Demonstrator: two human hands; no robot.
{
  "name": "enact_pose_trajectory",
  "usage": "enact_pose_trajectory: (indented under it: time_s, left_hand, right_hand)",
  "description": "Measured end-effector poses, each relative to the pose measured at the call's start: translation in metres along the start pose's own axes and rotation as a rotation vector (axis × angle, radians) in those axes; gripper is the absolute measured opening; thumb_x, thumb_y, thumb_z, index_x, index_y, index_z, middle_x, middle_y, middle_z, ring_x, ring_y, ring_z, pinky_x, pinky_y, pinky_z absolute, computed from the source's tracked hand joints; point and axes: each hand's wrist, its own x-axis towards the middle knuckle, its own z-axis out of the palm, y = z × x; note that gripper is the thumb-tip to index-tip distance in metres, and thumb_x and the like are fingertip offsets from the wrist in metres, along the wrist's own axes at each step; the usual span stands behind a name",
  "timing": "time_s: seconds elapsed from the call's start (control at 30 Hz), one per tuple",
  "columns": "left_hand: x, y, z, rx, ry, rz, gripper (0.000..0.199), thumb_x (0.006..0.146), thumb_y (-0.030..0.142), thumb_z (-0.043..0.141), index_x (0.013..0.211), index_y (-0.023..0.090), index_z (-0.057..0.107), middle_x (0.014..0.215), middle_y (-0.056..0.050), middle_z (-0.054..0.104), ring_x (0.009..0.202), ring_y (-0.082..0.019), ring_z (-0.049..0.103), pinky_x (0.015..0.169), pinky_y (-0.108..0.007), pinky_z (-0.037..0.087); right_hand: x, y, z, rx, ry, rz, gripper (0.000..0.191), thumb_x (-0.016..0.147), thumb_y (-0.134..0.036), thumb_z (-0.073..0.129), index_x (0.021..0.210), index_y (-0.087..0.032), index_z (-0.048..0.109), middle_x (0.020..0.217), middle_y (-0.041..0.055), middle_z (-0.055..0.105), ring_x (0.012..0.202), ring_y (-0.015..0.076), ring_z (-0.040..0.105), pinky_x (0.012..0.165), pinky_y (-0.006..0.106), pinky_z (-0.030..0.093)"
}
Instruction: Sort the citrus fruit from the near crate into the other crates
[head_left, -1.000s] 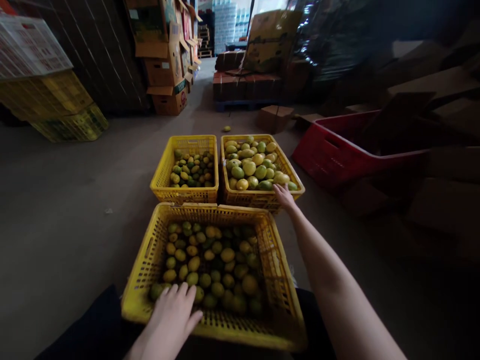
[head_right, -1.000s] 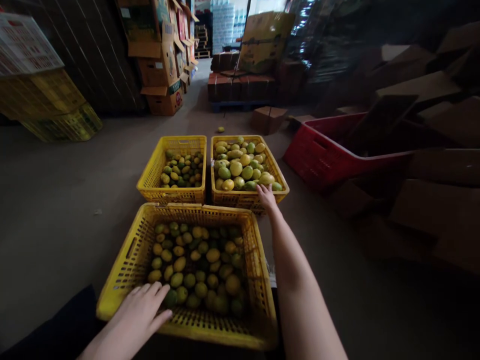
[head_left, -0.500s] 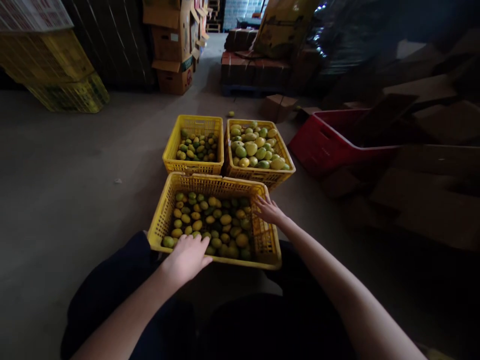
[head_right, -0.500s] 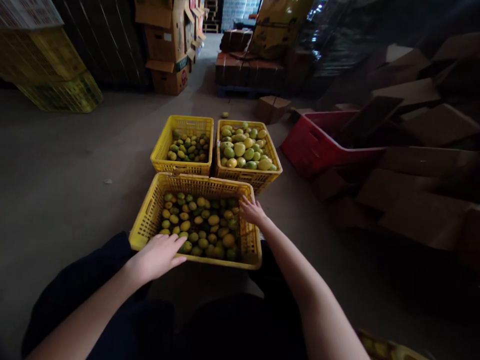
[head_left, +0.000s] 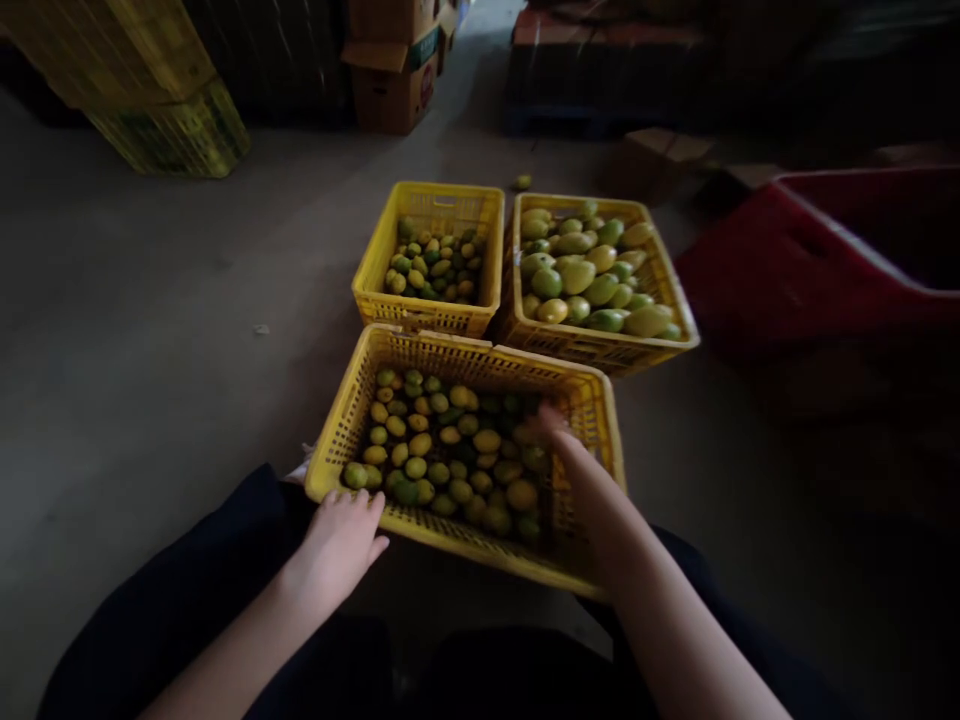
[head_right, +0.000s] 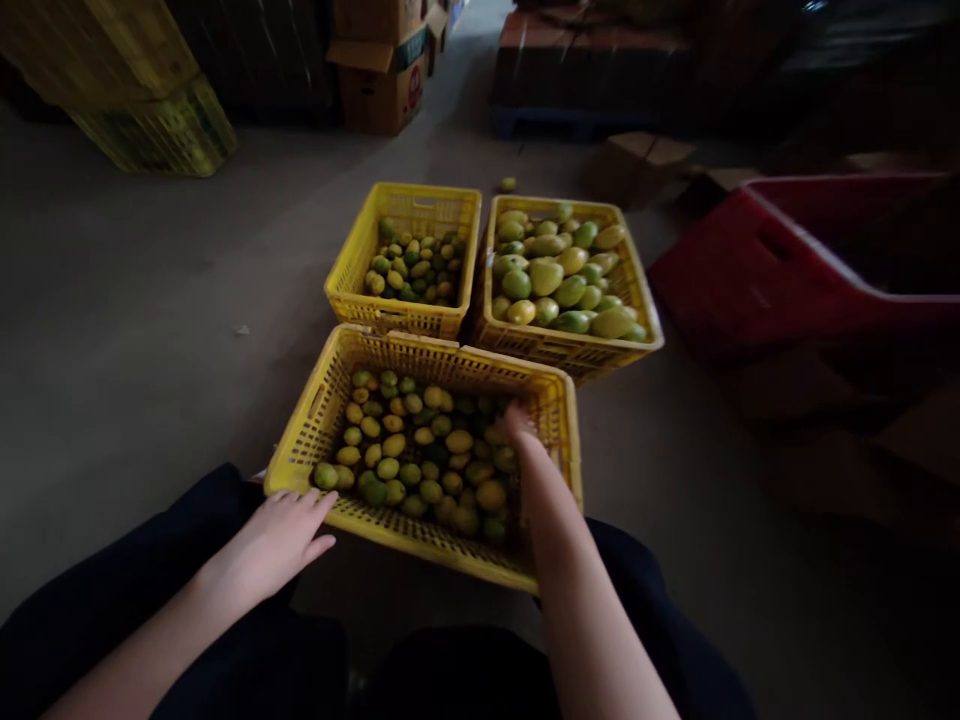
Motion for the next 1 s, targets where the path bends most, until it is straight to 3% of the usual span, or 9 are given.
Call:
enact_pose_trajectory:
  time_s: [0.13,0.23,0.4,0.5,0.57,0.7,0.87,0.93,1.0]
  left_hand:
    - [0.008,-0.008,0.006,-0.011,-0.020,-0.040,0.048,0.088,0.027,0.052,0.134,0.012,0.054,0.129,-0.021,0.059,0.114,-0.035,0.059,0.100,-0.049,0.040]
    - [0.012,-0.006,0.007,0.008,-0.050,-0.025,0.049,0.089,0.029,0.051,0.135,0.012,0.052,0.129,-0.020,0.059,0.115,-0.034,0.058,0.101,-0.049,0.040]
    - [0.004,0.006,-0.001,0.057,-0.022,0.037,0.046,0.091,0.028,0.051,0.132,0.009,0.053,0.121,-0.019,0.063,0.112,-0.033,0.059,0.101,-0.047,0.041]
    - [-0.003,0.011,-0.005,0.083,0.022,0.089,0.044,0.092,0.031,0.050,0.128,0.008,0.056,0.118,-0.020,0.064,0.108,-0.033,0.061,0.098,-0.046,0.042]
    - [-0.005,0.010,-0.007,0.103,0.061,0.134,0.042,0.092,0.032,0.050,0.126,0.008,0.058,0.116,-0.020,0.064,0.107,-0.033,0.062,0.095,-0.045,0.044]
    - [-0.004,-0.002,-0.010,0.106,0.051,0.197,0.042,0.093,0.038,0.047,0.123,0.011,0.058,0.115,-0.019,0.065,0.105,-0.033,0.063,0.089,-0.043,0.047]
    - [0.008,-0.033,-0.015,0.044,0.069,0.100,0.044,0.092,0.039,0.045,0.124,0.011,0.056,0.123,-0.023,0.061,0.112,-0.036,0.060,0.092,-0.043,0.044]
    - [0.015,-0.046,-0.015,0.014,0.057,0.056,0.045,0.091,0.038,0.046,0.124,0.009,0.056,0.125,-0.026,0.059,0.116,-0.037,0.057,0.094,-0.044,0.042]
    - [0.023,-0.056,-0.012,-0.016,0.030,0.043,0.046,0.090,0.039,0.048,0.124,0.009,0.057,0.127,-0.026,0.058,0.118,-0.036,0.056,0.096,-0.042,0.041]
  right_hand:
    - [0.028,0.008,0.011,-0.421,0.220,-0.008,0.063,0.075,-0.009,0.064,0.132,-0.002,0.038,0.138,0.0342,0.041,0.138,0.0431,0.030,0.102,0.048,0.038]
    - [0.029,0.017,0.014,-0.641,0.278,-0.039,0.068,0.080,-0.018,0.063,0.137,-0.001,0.030,0.136,0.0360,0.041,0.134,0.0438,0.037,0.101,0.049,0.038]
    - [-0.002,0.021,0.023,-0.930,0.227,-0.072,0.060,0.085,-0.031,0.058,0.134,-0.006,0.036,0.125,0.0292,0.054,0.118,0.0391,0.055,0.090,0.044,0.045]
    - [-0.036,0.018,0.032,-1.087,0.120,-0.119,0.056,0.090,-0.035,0.049,0.134,-0.003,0.036,0.121,0.0283,0.058,0.111,0.0345,0.060,0.084,0.039,0.048]
    - [-0.062,0.019,0.037,-1.160,0.015,-0.178,0.053,0.085,-0.029,0.057,0.130,-0.005,0.044,0.116,0.0251,0.063,0.108,0.0315,0.063,0.082,0.035,0.049]
    - [-0.115,0.022,0.040,-1.222,-0.128,-0.293,0.051,0.066,-0.014,0.072,0.115,-0.015,0.058,0.105,0.0158,0.070,0.101,0.0292,0.066,0.078,0.031,0.049]
    - [-0.152,-0.014,0.021,-1.203,-0.098,-0.398,0.045,0.067,-0.027,0.076,0.107,-0.014,0.061,0.103,0.0157,0.070,0.100,0.0300,0.066,0.078,0.032,0.050]
    - [-0.161,-0.043,0.009,-1.048,-0.045,-0.420,0.041,0.067,-0.033,0.076,0.102,-0.015,0.062,0.103,0.0138,0.070,0.099,0.0289,0.065,0.077,0.032,0.051]
    - [-0.173,-0.073,-0.002,-0.601,-0.042,-0.402,0.038,0.064,-0.036,0.079,0.093,-0.017,0.063,0.099,0.0101,0.070,0.092,0.0263,0.067,0.072,0.032,0.054]
